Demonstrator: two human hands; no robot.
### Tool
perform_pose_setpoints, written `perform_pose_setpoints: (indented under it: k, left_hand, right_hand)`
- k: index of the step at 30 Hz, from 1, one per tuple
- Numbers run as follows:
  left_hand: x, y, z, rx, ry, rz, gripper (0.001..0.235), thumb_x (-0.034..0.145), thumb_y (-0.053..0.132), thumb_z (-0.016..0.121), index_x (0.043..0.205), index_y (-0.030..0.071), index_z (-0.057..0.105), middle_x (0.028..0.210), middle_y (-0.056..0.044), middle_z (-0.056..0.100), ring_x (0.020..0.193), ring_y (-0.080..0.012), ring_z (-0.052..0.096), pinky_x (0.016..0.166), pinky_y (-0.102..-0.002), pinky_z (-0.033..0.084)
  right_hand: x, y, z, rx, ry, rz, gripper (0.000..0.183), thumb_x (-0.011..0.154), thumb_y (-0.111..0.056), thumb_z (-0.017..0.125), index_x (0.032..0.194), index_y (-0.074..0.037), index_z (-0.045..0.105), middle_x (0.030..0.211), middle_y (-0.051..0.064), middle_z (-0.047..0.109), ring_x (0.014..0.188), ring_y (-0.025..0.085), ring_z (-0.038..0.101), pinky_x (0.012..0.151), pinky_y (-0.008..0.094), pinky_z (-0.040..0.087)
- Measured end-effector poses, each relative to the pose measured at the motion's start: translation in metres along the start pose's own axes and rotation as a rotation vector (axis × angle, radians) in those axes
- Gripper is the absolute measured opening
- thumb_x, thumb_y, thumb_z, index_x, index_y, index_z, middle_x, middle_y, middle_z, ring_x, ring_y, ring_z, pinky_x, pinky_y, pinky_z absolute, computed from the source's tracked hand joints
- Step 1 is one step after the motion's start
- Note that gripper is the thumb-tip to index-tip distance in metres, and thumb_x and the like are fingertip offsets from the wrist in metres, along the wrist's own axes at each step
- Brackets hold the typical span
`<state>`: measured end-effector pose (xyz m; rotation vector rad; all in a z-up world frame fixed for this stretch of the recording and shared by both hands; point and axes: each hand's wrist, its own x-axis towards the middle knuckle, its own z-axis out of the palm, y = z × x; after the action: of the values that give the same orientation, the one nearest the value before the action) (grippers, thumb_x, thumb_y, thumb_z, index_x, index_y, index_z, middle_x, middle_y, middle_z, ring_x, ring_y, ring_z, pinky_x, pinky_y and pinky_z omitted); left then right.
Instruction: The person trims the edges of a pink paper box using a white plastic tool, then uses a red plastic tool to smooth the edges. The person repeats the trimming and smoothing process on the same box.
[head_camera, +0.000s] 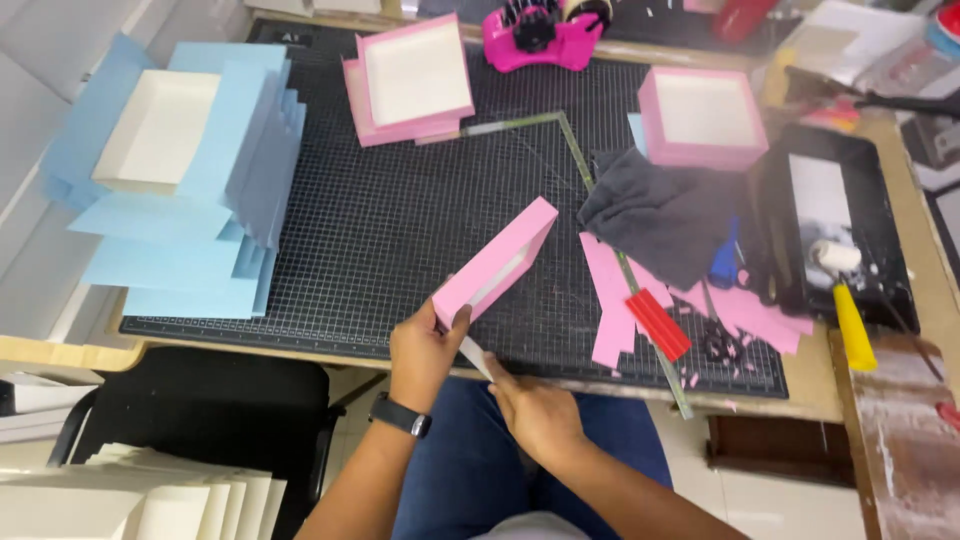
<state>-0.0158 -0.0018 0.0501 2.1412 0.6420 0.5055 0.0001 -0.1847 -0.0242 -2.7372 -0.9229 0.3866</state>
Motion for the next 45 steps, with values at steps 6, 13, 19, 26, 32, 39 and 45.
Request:
perform_pose_setpoints:
  k: [6,13,19,26,32,39,45]
  left_hand:
    - [-0.003,-0.011,0.009,0.047,0.023,0.052,0.03,0.09,0.034,0.077,0.087,0.005,0.072,0.064,-0.019,0.071,0.068,-0.0428,0.072,0.056,-0.051,0.054]
    - [-0.004,-0.038,0.036,0.055,0.028,0.017,0.025,0.088,0.029,0.078,0.092,0.006,0.072,0.066,-0.019,0.072,0.072,-0.0438,0.072,0.058,-0.054,0.055]
    - [-0.008,-0.063,0.053,0.12,0.111,0.084,0.026,0.09,0.027,0.076,0.106,0.007,0.073,0.068,-0.019,0.073,0.072,-0.0419,0.073,0.059,-0.053,0.057]
    - [-0.012,-0.051,0.053,0.09,0.128,0.142,0.037,0.088,0.021,0.076,0.122,0.01,0.071,0.082,-0.017,0.076,0.077,-0.0391,0.073,0.063,-0.05,0.057]
    - [-0.013,-0.081,0.073,0.044,0.141,0.251,0.053,0.082,0.011,0.08,0.133,0.004,0.065,0.132,-0.008,0.072,0.1,-0.0334,0.067,0.084,-0.046,0.056]
    - [-0.012,-0.083,0.076,0.096,0.138,0.277,0.047,0.082,0.013,0.081,0.126,0.007,0.068,0.14,0.001,0.068,0.1,-0.0288,0.064,0.087,-0.043,0.053]
    - [-0.006,-0.083,0.075,0.122,0.148,0.302,0.046,0.087,0.025,0.079,0.127,0.007,0.067,0.106,-0.008,0.073,0.091,-0.0325,0.064,0.08,-0.047,0.052]
  right_hand:
    - [0.047,0.07,-0.039,-0.033,0.148,0.232,0.043,0.105,-0.043,0.043,0.146,-0.039,0.056,0.08,0.017,0.077,0.084,0.036,0.078,0.076,0.052,0.061]
    - [0.02,0.028,-0.042,-0.049,-0.018,0.08,0.037,0.102,-0.049,0.045,0.118,-0.032,0.073,0.084,0.015,0.077,0.08,0.04,0.077,0.072,0.055,0.06]
    - [0.063,0.077,-0.045,-0.185,0.041,0.244,0.046,0.106,-0.051,0.036,0.15,-0.047,0.047,0.092,0.013,0.076,0.089,0.036,0.078,0.082,0.051,0.061]
    - [0.056,0.047,-0.076,0.18,-0.046,0.326,0.045,0.104,-0.046,0.042,0.148,-0.045,0.053,0.101,0.017,0.078,0.1,0.039,0.075,0.087,0.055,0.058]
    - [0.021,0.022,-0.053,0.008,-0.021,0.184,0.046,0.106,-0.047,0.038,0.148,-0.037,0.055,0.095,0.02,0.077,0.089,0.042,0.077,0.079,0.055,0.06]
    - [0.062,0.065,-0.058,-0.122,-0.077,0.292,0.048,0.108,-0.049,0.033,0.154,-0.041,0.046,0.095,0.018,0.077,0.096,0.039,0.077,0.088,0.053,0.059]
    - [0.042,0.024,-0.069,0.117,-0.039,0.334,0.05,0.106,-0.044,0.033,0.127,-0.023,0.073,0.089,0.022,0.078,0.095,0.04,0.077,0.083,0.053,0.061]
